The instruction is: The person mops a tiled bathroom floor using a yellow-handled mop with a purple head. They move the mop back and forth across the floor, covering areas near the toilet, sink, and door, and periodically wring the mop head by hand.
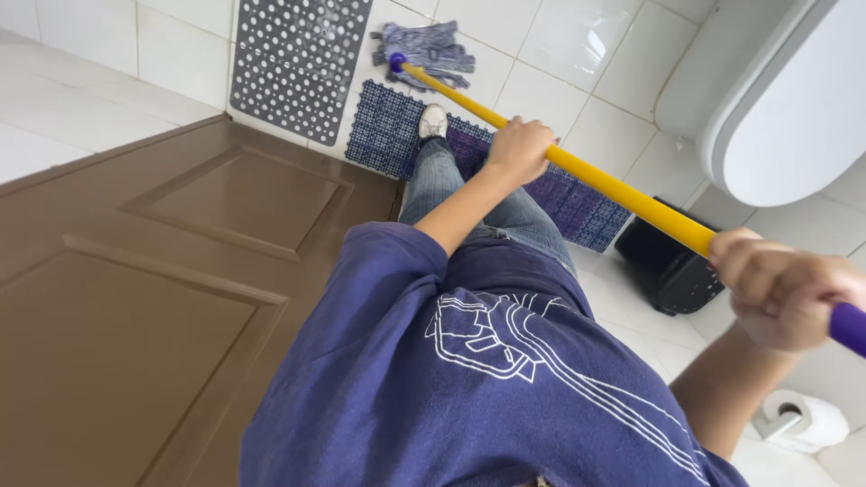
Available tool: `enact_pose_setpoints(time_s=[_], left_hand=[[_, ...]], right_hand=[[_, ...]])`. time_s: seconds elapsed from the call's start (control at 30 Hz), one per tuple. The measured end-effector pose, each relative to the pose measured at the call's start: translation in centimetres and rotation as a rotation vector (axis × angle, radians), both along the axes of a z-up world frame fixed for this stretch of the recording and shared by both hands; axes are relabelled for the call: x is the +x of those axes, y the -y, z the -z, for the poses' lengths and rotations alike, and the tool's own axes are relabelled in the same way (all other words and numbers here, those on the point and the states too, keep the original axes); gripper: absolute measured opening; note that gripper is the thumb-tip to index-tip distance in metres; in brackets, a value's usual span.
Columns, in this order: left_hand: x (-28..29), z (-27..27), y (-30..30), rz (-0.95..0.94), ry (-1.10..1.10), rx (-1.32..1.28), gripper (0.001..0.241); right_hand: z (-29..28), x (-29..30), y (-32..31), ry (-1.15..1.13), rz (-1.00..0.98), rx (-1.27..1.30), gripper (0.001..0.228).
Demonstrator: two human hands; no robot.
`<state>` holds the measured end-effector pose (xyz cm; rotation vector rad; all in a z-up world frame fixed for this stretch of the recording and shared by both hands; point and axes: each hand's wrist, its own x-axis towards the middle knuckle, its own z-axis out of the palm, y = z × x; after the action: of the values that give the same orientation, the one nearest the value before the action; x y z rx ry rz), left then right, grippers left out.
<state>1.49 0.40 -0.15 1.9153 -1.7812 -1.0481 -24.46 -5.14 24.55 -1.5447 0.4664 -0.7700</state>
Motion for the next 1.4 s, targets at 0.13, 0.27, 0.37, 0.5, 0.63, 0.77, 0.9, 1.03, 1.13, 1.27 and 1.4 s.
enact_pose_setpoints(time_s=[0.13, 0.27, 0.37, 0.5, 0.63, 0.77, 0.9, 1.03, 1.13, 1.27, 1.4], left_hand=[[4.6, -0.9, -1.9, -0.189, -0.008, 0.012, 0.018], [8.3, -4.0, -3.5, -0.191, 0.032, -0.111, 0.021], [10.7, -6.6, -4.9, -0.184, 0.015, -0.160, 0.021], [14.8, -7.2, -6.5, -0.235, -0.012, -0.126, 0.016], [18.4, -4.4, -8.8, -0.342, 0.061, 0.081, 0.037], [20.3, 1.4, -9.4, -0.549, 0.087, 0.026, 0.030], [18.5, 6.7, -6.5, -0.682, 0.310, -0.261, 0.033], [17.2, 8.6, -1.1, -0.606, 0.054, -0.226, 0.036], [16.9, 7.9, 2.8, -0.465, -0.117, -0.137, 0.038], [17.1, 9.1, 6.2, -0.331, -0.024, -0.271, 0.038], [16.9, 5.7, 7.9, -0.166, -0.098, -0.089, 0.038]], right_hand=[[-0.6, 5.1, 0.5, 0.001, 0.025, -0.001, 0.051], [-2.0, 4.2, 1.1, 0.106, -0.076, 0.077, 0.051], [-3.6, 5.4, 1.3, 0.157, -0.160, 0.097, 0.049], [-1.9, 9.9, 1.3, 0.223, -0.222, 0.097, 0.041], [1.0, 17.3, -1.5, 0.272, -0.146, 0.142, 0.026], [0.1, 23.4, -4.0, 0.062, -0.173, 0.179, 0.040], [-1.4, 25.3, -5.2, -0.069, -0.079, 0.106, 0.051], [-2.2, 25.0, -5.6, -0.118, 0.002, 0.026, 0.051], [-2.7, 25.1, -5.5, -0.153, 0.073, -0.033, 0.050], [-0.9, 24.8, -4.9, -0.140, 0.087, -0.130, 0.044], [0.3, 22.4, -2.6, 0.073, 0.178, -0.149, 0.039]])
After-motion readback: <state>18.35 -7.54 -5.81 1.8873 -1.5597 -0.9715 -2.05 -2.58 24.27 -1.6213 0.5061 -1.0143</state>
